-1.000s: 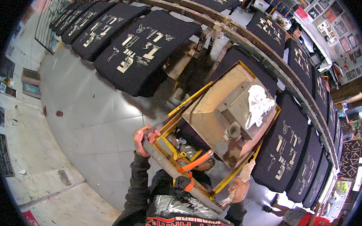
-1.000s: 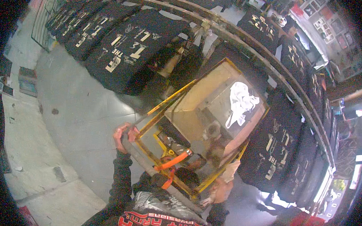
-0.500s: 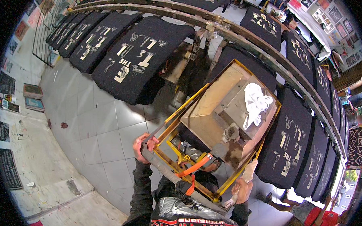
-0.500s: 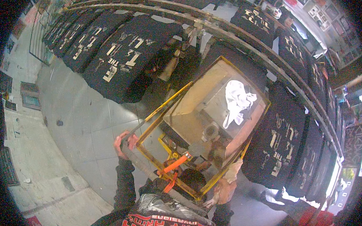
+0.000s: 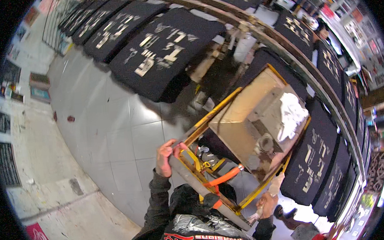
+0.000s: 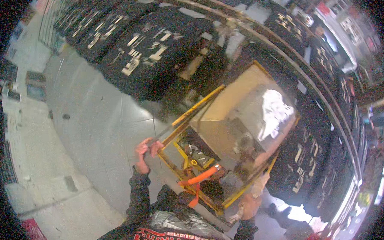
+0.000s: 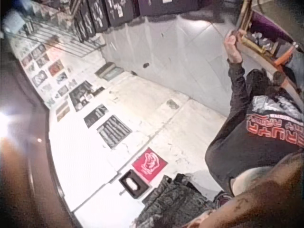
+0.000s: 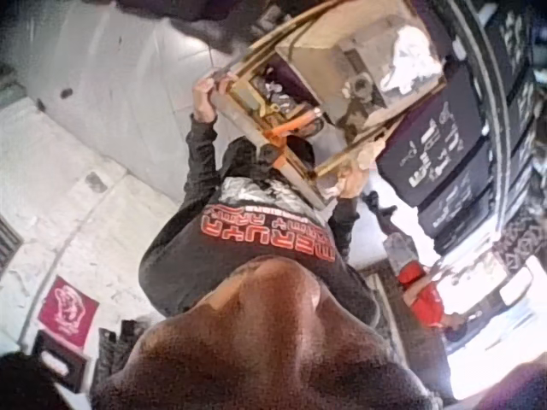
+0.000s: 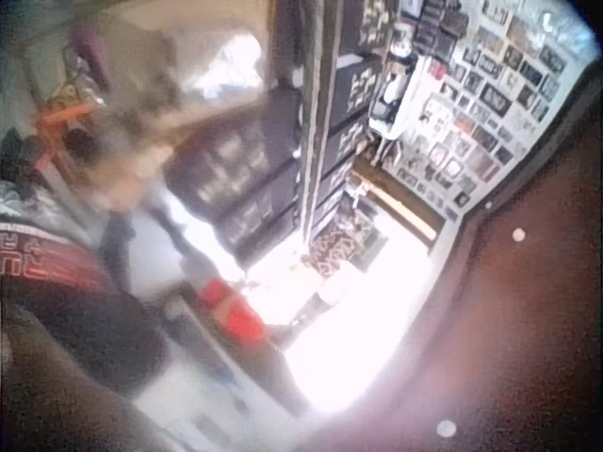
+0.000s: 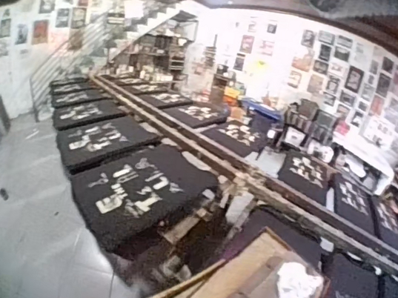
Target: The person operates a manual screen printing press by sliding the print head along a rail, wiping the screen with a cloth, and flattening the printed design on several black t-shirts with their hand.
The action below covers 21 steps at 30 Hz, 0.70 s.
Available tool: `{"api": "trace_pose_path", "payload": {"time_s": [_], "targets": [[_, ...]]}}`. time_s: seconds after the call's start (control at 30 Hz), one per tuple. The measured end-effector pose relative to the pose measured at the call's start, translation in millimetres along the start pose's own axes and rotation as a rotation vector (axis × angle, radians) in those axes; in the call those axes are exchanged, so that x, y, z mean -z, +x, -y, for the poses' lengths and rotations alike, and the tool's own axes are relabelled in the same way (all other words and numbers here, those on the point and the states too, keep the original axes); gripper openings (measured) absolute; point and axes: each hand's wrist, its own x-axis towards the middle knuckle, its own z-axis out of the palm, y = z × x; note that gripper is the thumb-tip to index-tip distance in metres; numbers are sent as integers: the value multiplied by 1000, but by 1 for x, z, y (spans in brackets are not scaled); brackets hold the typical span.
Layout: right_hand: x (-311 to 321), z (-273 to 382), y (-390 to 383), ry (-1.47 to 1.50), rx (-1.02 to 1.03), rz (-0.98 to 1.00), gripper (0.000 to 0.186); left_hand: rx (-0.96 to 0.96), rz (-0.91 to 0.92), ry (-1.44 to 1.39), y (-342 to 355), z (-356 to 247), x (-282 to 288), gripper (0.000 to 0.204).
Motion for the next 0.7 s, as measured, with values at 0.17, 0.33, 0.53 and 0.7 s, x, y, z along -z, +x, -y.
{"api": "trace_pose_path", "payload": {"time_s": [0.17, 0.33, 0.53, 0.7], "targets": [[30, -8, 8, -148, 192, 16, 15, 120, 24, -208, -15, 7, -2, 47], [52, 0, 25, -114, -39, 74, 24, 192, 83, -152, -33, 6, 5, 47], [47, 29, 35, -166, 52, 260, 19, 162, 43, -147, -58, -2, -2, 48], [61, 39, 72, -189, 49, 286, 12, 207, 7, -143, -83, 8, -9, 60]]}}
